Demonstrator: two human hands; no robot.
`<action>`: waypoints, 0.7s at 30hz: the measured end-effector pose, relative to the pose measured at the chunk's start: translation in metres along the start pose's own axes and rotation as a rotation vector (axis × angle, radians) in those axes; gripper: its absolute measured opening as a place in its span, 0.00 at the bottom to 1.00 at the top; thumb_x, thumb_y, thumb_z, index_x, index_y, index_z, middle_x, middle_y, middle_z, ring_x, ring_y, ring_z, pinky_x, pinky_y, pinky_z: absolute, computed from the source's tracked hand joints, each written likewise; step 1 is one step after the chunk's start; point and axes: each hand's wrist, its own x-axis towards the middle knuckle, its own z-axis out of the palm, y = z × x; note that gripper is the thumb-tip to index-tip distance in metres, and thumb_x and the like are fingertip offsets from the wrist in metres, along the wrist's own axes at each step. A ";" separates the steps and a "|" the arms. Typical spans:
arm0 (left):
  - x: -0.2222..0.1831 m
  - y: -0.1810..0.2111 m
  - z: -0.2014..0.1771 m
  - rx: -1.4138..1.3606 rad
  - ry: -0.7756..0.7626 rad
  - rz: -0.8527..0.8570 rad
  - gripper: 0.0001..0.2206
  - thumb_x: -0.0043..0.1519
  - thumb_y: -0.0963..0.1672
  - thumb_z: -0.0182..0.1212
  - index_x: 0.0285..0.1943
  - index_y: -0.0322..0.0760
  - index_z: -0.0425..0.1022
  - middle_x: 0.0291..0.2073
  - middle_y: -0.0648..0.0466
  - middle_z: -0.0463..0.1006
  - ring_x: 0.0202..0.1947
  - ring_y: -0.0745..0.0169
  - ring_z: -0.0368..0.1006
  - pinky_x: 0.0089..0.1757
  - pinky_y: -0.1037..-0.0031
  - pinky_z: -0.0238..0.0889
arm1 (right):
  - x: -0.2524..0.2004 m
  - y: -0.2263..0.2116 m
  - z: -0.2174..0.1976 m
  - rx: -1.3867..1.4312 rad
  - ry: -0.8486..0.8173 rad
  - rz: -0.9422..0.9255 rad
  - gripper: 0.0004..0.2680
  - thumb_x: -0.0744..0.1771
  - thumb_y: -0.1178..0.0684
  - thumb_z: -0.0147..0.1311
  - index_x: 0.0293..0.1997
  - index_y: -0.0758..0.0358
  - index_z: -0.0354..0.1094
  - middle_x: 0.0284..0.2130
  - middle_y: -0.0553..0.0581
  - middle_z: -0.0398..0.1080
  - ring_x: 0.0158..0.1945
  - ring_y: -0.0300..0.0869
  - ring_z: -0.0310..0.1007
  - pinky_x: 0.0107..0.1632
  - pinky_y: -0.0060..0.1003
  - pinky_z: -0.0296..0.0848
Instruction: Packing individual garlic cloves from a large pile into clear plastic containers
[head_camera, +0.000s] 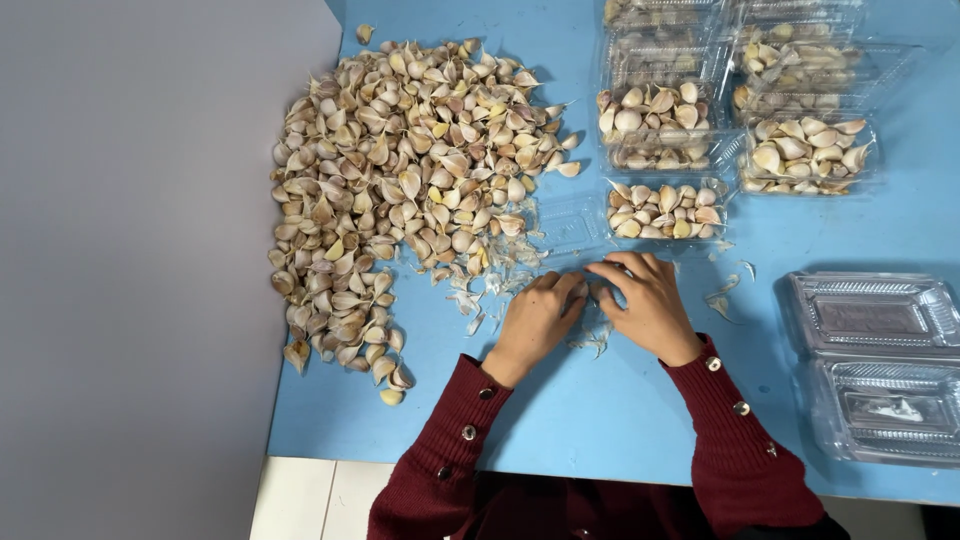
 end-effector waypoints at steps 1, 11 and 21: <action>0.001 0.000 0.000 0.001 0.002 -0.001 0.14 0.64 0.44 0.62 0.57 0.39 0.75 0.35 0.49 0.78 0.41 0.51 0.80 0.38 0.62 0.78 | 0.000 0.000 -0.001 0.000 0.000 -0.003 0.13 0.66 0.55 0.53 0.56 0.49 0.73 0.48 0.49 0.68 0.53 0.45 0.66 0.57 0.50 0.63; -0.001 0.007 -0.006 0.000 0.016 0.040 0.14 0.64 0.42 0.61 0.59 0.38 0.75 0.35 0.48 0.80 0.40 0.50 0.80 0.38 0.62 0.77 | -0.001 0.007 0.003 -0.003 -0.027 -0.032 0.14 0.66 0.58 0.55 0.57 0.51 0.72 0.48 0.51 0.69 0.54 0.46 0.67 0.56 0.51 0.66; 0.005 -0.038 -0.042 -0.178 0.340 -0.116 0.10 0.63 0.43 0.61 0.53 0.43 0.79 0.33 0.48 0.81 0.33 0.49 0.79 0.35 0.60 0.74 | 0.001 0.008 0.006 0.075 0.075 -0.044 0.09 0.68 0.52 0.57 0.52 0.48 0.76 0.43 0.47 0.73 0.51 0.44 0.70 0.53 0.44 0.66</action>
